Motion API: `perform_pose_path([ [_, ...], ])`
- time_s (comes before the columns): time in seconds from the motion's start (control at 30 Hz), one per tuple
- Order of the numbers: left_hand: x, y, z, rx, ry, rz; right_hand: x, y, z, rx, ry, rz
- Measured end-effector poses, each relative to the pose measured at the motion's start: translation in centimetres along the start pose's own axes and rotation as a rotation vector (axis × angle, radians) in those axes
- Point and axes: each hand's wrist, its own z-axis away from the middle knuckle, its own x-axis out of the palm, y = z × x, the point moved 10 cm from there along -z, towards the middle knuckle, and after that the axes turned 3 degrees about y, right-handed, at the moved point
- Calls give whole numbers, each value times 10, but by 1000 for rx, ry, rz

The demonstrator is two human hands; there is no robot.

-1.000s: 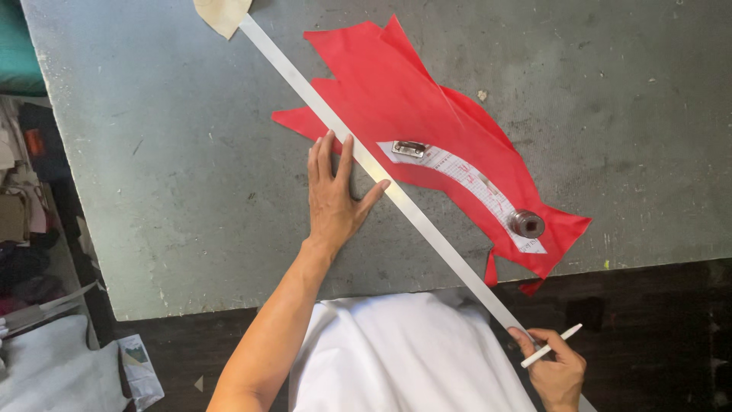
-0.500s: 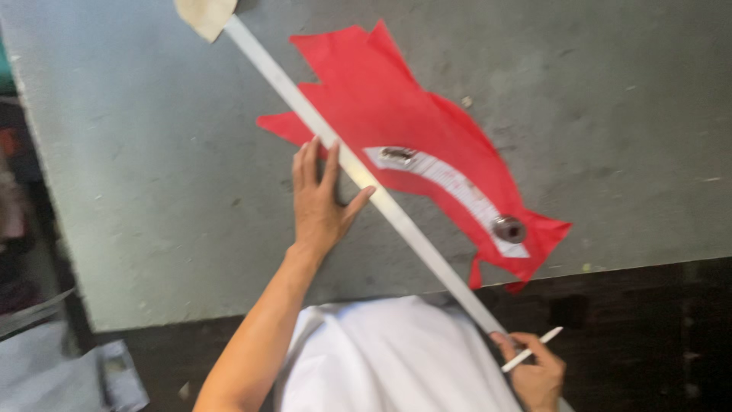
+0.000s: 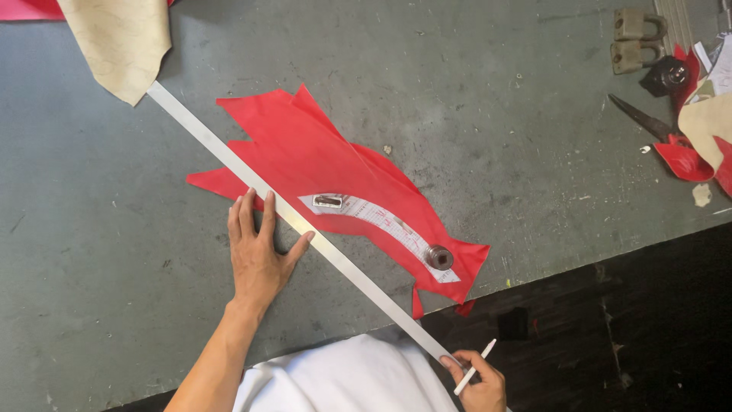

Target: The person cuts a red fabric piece using shears while following a paper pattern held in place by a weight. They trim the edges, remove the pattern, and then place a new pattern piece onto the fabric, marking it with a white pen.

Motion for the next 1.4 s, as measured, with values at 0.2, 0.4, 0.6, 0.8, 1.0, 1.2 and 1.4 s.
perform_pose_path([
  [0.2, -1, 1, -1, 1, -5, 1, 2, -5, 1, 20, 2, -100],
  [0.4, -3, 2, -1, 10, -4, 10, -6, -24, 3, -75, 33, -136],
  [0.6, 2, -6, 3, 10, 15, 25, -11, -35, 9, -82, 35, -74],
  [0.8, 0, -5, 3, 29, 47, 35, -10, -40, 9, -41, 20, -64],
  [1.0, 0, -6, 5, 38, 56, 31, -11, -50, 9, -83, 4, -29],
  [1.2, 1, -8, 6, 28, 61, 37, -11, -47, 8, -45, -16, -25],
  [1.4, 2, -9, 8, 24, 81, 48, -10, -44, 9, -50, -26, -44],
])
